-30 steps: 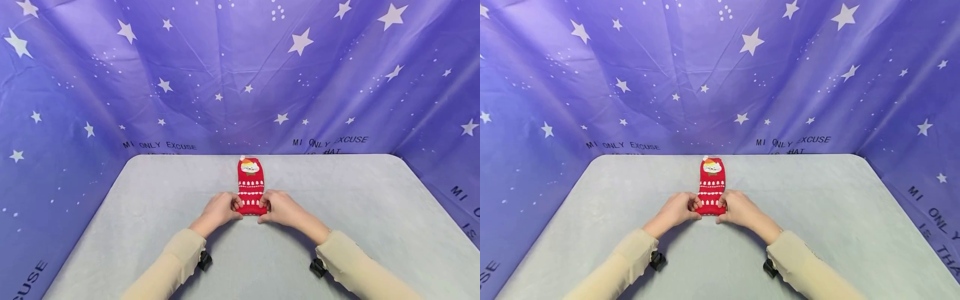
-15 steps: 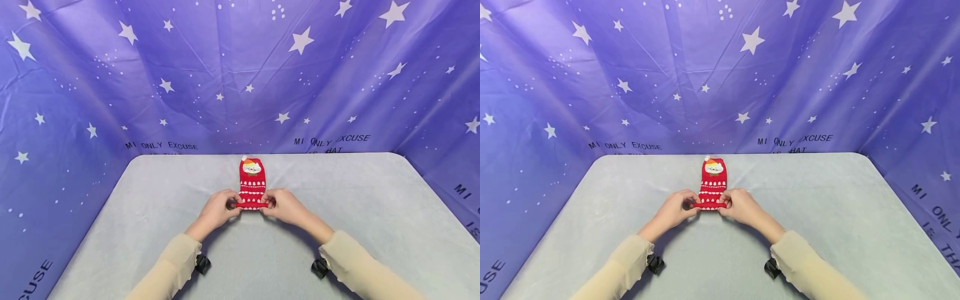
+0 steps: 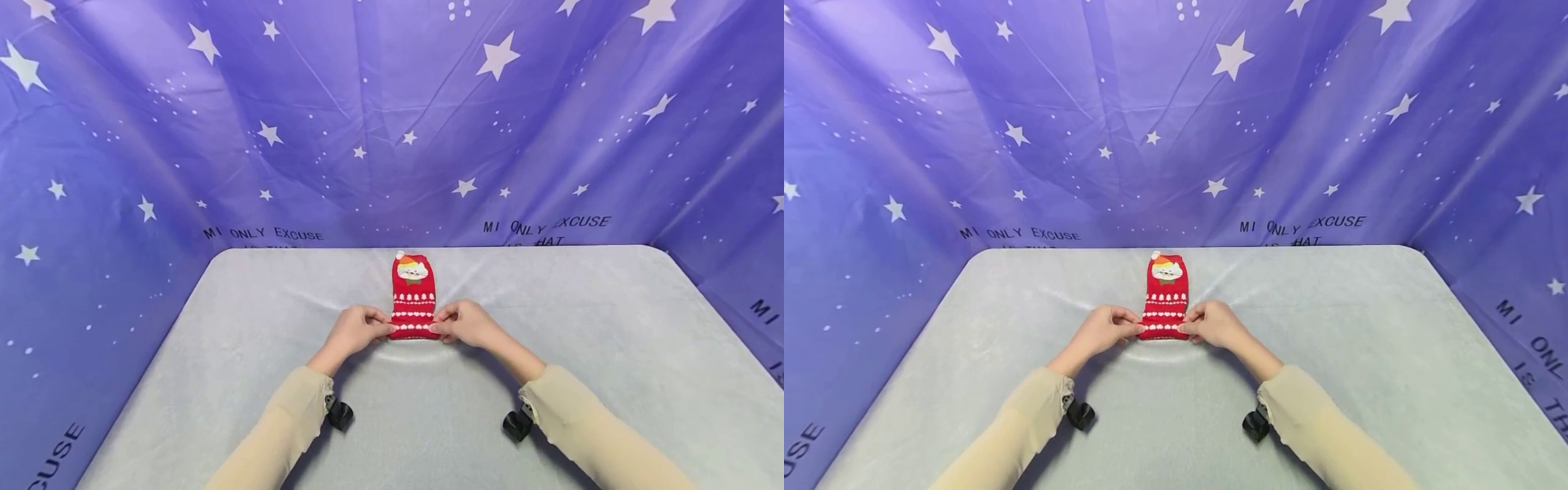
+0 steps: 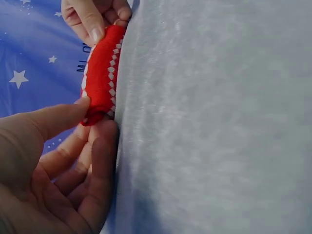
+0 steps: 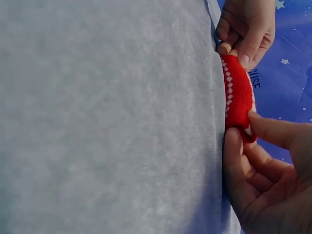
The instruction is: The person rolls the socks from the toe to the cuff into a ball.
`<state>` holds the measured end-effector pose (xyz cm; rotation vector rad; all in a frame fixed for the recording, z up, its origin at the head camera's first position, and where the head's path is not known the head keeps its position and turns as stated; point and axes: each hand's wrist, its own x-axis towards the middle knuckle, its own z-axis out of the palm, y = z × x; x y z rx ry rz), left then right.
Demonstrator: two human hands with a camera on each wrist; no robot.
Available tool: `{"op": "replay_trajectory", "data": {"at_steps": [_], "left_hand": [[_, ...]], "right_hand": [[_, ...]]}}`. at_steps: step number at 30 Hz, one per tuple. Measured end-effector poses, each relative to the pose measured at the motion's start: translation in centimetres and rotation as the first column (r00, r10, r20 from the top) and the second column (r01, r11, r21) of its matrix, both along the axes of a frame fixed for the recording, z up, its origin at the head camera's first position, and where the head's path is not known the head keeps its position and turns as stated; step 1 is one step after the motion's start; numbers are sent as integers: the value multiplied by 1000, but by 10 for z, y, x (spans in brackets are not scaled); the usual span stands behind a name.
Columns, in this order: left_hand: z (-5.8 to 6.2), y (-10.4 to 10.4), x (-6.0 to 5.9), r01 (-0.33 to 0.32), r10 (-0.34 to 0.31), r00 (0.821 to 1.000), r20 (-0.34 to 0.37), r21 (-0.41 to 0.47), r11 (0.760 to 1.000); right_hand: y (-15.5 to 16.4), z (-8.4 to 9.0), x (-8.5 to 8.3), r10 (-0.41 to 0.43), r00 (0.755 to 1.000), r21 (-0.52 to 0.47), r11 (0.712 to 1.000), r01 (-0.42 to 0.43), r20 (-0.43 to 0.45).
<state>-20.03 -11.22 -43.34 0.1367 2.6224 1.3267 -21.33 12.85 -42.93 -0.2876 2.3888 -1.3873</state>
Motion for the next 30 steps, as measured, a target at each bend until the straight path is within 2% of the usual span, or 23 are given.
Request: {"op": "replay_trajectory", "data": {"at_steps": [4,8,12,16,19,24,27,30], "left_hand": [[4,3,-5,-21,21,1000,12,-51,999],[6,6,-9,2,-4,1000,-28,-60,998],[5,8,-10,38,-42,995,-94,-43,998],[3,8,-8,45,-48,990,-135,-25,999],[2,6,-6,49,-52,988,-145,-23,999],[1,4,-4,87,-89,989,-119,-23,996],[2,5,-5,116,-124,985,-122,-64,991],[3,8,-7,133,-153,978,-143,-138,981]], "right_hand": [[-3,2,-4,-31,999,50,998,32,-17],[-4,5,-4,-33,994,102,994,43,-105],[-5,6,-1,8,969,151,988,31,-249],[-5,4,0,30,941,155,988,25,-338],[-3,1,0,31,933,130,991,17,-359],[4,-2,0,71,933,100,994,-38,-353],[4,-3,1,108,928,141,988,-61,-355],[1,-3,0,163,903,238,969,-70,-398]]}}
